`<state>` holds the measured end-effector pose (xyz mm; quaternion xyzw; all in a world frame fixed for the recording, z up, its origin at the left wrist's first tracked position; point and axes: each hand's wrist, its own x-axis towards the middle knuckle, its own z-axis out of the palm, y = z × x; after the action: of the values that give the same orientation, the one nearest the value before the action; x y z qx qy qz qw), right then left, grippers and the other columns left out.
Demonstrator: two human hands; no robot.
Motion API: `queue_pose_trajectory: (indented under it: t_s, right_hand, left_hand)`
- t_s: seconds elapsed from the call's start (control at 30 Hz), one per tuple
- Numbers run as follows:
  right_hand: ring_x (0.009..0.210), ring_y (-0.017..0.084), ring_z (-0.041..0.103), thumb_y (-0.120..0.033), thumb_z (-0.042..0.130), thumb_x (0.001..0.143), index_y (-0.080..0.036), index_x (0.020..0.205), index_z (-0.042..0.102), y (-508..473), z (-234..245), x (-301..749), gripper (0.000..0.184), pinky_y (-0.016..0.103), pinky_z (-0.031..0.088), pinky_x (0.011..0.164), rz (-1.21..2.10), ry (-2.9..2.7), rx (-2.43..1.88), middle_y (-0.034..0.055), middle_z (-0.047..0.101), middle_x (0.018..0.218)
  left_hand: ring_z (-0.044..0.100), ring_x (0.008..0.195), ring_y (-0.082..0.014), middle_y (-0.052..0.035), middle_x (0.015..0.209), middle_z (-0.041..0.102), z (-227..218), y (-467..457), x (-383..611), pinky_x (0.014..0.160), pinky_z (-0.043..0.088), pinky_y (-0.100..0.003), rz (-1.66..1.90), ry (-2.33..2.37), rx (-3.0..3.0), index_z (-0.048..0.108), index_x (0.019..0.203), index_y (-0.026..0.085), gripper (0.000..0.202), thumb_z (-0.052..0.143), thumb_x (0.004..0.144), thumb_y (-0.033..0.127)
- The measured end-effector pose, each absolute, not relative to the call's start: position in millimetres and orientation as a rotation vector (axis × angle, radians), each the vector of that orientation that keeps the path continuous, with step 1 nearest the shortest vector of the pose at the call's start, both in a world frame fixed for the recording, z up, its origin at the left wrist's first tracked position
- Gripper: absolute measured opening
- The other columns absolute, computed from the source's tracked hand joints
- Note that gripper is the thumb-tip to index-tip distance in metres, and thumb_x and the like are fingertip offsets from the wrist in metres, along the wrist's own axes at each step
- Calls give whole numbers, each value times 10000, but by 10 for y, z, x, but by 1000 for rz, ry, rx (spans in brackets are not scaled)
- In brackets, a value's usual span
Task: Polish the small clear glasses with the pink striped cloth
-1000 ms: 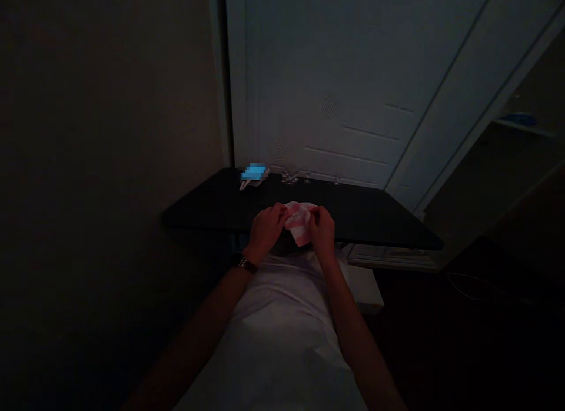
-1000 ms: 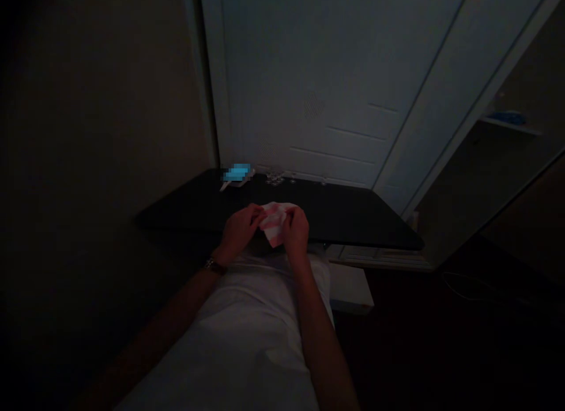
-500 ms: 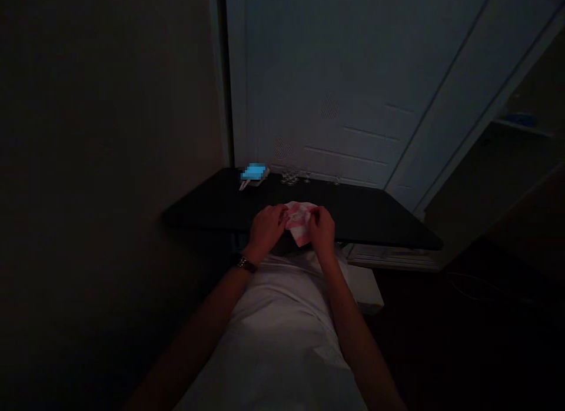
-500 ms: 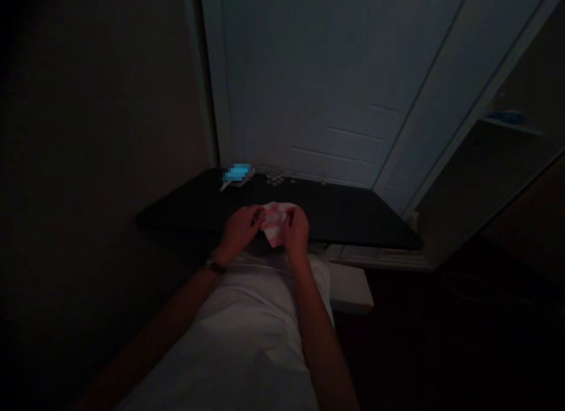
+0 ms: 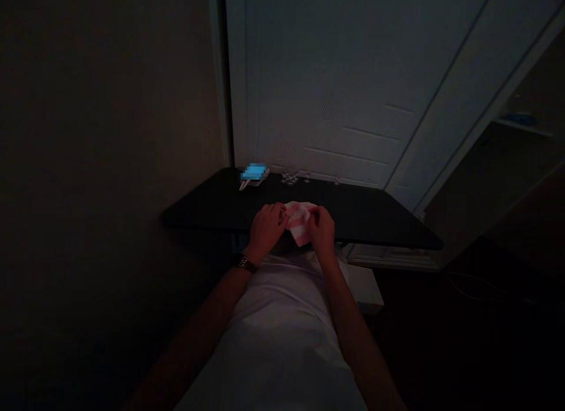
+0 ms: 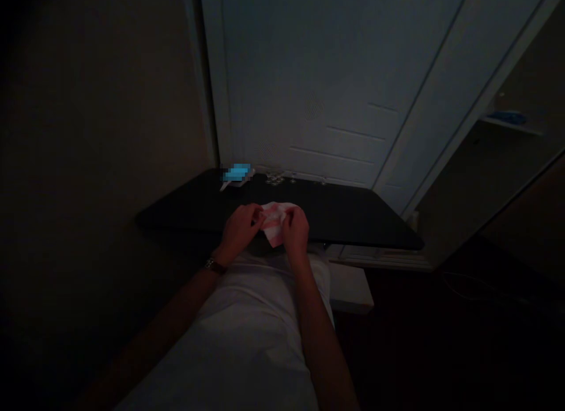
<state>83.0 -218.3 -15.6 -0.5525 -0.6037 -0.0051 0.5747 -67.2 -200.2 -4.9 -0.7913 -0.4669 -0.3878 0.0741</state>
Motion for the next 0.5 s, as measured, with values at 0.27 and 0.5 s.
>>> queue_pose_trajectory:
  t_s: [0.27, 0.5]
  right_hand:
    - [800, 162, 529, -147, 384, 770, -176, 830, 530, -2192, -145, 828, 160, 278, 409, 752, -22, -1431, -1291, 41, 577, 836]
    - [801, 161, 533, -142, 377, 770, -179, 825, 528, -2217, -124, 815, 165, 280, 409, 762, -38, -1441, -1310, 40, 582, 840]
  left_hand:
    - [551, 805, -210, -42, 799, 606, -62, -1994, -657, 666, 407, -297, -1263, -1520, -2324, 487, 1047, 196, 260, 500, 810, 301]
    - [533, 860, -213, -60, 881, 591, -78, -1974, -669, 725, 418, -311, -1290, -1541, -2220, 504, 967, 193, 178, 486, 792, 216]
